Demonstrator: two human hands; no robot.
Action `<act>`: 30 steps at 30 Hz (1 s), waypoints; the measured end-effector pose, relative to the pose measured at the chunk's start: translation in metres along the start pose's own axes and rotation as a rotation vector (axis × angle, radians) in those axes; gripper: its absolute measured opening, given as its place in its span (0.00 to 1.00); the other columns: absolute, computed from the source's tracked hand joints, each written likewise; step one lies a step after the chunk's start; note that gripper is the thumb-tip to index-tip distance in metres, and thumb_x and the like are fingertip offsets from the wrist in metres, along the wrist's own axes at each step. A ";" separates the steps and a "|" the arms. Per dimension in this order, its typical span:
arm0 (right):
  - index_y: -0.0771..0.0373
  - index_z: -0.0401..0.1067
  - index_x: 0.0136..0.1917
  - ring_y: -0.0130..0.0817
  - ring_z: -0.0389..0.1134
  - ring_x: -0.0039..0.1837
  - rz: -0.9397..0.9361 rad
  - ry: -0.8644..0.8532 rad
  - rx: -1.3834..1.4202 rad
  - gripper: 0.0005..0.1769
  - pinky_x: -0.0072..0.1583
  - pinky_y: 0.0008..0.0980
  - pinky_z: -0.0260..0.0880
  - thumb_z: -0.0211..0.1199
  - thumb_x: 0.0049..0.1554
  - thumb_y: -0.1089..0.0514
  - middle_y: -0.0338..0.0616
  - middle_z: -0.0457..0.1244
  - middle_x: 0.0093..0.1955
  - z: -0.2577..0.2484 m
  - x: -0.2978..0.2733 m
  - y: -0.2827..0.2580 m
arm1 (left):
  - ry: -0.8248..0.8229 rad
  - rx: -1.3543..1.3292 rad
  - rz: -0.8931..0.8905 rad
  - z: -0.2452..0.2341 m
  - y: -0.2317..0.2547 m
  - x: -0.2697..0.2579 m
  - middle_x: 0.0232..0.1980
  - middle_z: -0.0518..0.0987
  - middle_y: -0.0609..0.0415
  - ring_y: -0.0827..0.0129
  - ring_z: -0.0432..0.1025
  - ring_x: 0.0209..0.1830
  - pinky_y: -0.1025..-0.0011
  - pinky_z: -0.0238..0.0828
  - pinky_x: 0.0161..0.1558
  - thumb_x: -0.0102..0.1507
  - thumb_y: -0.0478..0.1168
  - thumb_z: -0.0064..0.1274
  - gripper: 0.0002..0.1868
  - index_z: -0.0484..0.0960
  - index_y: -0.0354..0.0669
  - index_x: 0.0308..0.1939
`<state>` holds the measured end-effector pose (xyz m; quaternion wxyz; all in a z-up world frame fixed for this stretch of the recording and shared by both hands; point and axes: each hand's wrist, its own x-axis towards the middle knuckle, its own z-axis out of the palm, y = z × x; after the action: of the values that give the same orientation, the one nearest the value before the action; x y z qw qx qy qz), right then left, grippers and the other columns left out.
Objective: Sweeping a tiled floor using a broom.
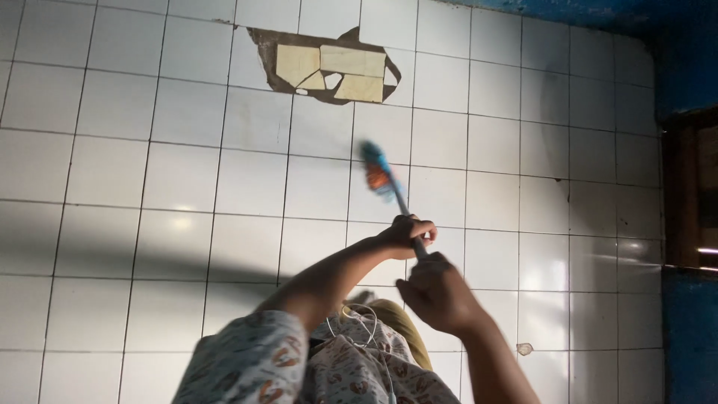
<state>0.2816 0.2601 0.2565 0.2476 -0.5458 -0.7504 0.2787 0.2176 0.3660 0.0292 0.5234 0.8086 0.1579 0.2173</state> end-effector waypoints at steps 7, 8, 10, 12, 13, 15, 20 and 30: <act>0.60 0.62 0.25 0.39 0.61 0.35 0.106 -0.197 0.036 0.19 0.47 0.38 0.64 0.70 0.49 0.61 0.42 0.59 0.28 0.032 0.018 0.061 | 0.125 0.120 0.093 0.013 -0.099 0.052 0.34 0.78 0.52 0.61 0.74 0.39 0.62 0.73 0.43 0.53 0.35 0.61 0.08 0.77 0.44 0.33; 0.61 0.61 0.28 0.40 0.61 0.40 0.004 -0.070 0.120 0.19 0.47 0.39 0.63 0.72 0.47 0.61 0.43 0.59 0.32 0.022 0.019 0.060 | 0.121 0.162 0.159 0.007 -0.098 0.058 0.30 0.77 0.52 0.62 0.75 0.37 0.61 0.72 0.43 0.54 0.37 0.63 0.08 0.78 0.45 0.29; 0.62 0.61 0.31 0.39 0.60 0.43 0.052 -0.004 0.284 0.16 0.46 0.39 0.63 0.70 0.47 0.63 0.45 0.59 0.36 -0.033 0.025 0.045 | 0.103 0.103 0.128 -0.035 -0.037 0.086 0.29 0.77 0.53 0.61 0.76 0.36 0.61 0.73 0.42 0.58 0.39 0.61 0.08 0.77 0.45 0.35; 0.63 0.61 0.35 0.39 0.60 0.45 0.093 0.064 0.443 0.14 0.45 0.39 0.62 0.68 0.46 0.66 0.46 0.58 0.40 -0.084 0.036 0.044 | 0.090 0.050 0.107 -0.073 0.015 0.114 0.28 0.78 0.53 0.61 0.77 0.36 0.62 0.74 0.41 0.61 0.41 0.59 0.09 0.77 0.45 0.41; 0.63 0.61 0.37 0.39 0.61 0.48 -0.045 0.113 0.567 0.12 0.49 0.41 0.61 0.65 0.46 0.67 0.46 0.57 0.40 -0.105 0.040 0.049 | 0.090 0.086 0.067 -0.087 0.037 0.123 0.26 0.78 0.52 0.59 0.77 0.34 0.60 0.73 0.39 0.62 0.44 0.60 0.12 0.76 0.45 0.42; 0.63 0.61 0.39 0.40 0.61 0.50 -0.194 0.152 0.692 0.12 0.52 0.43 0.61 0.63 0.45 0.68 0.45 0.57 0.40 -0.131 0.052 0.074 | 0.100 0.128 0.023 -0.114 0.062 0.139 0.25 0.78 0.51 0.56 0.77 0.32 0.59 0.72 0.37 0.62 0.48 0.61 0.15 0.75 0.45 0.43; 0.58 0.62 0.46 0.36 0.62 0.48 -0.271 0.326 1.045 0.08 0.58 0.46 0.61 0.53 0.53 0.67 0.38 0.60 0.39 -0.127 0.102 0.155 | 0.013 0.154 -0.450 -0.157 0.025 0.149 0.23 0.80 0.53 0.57 0.80 0.26 0.60 0.76 0.33 0.55 0.50 0.62 0.21 0.74 0.48 0.47; 0.56 0.54 0.38 0.34 0.55 0.46 0.020 0.107 1.184 0.19 0.62 0.40 0.59 0.51 0.58 0.78 0.37 0.53 0.39 -0.085 0.175 0.201 | 0.294 0.436 -0.699 -0.150 -0.082 0.127 0.42 0.80 0.50 0.51 0.71 0.52 0.49 0.67 0.51 0.58 0.46 0.59 0.08 0.81 0.50 0.37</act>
<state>0.4269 0.4905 0.1917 0.5449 -0.3353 -0.4483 0.6243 0.2467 0.5769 0.0316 0.3545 0.7588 0.5369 0.1014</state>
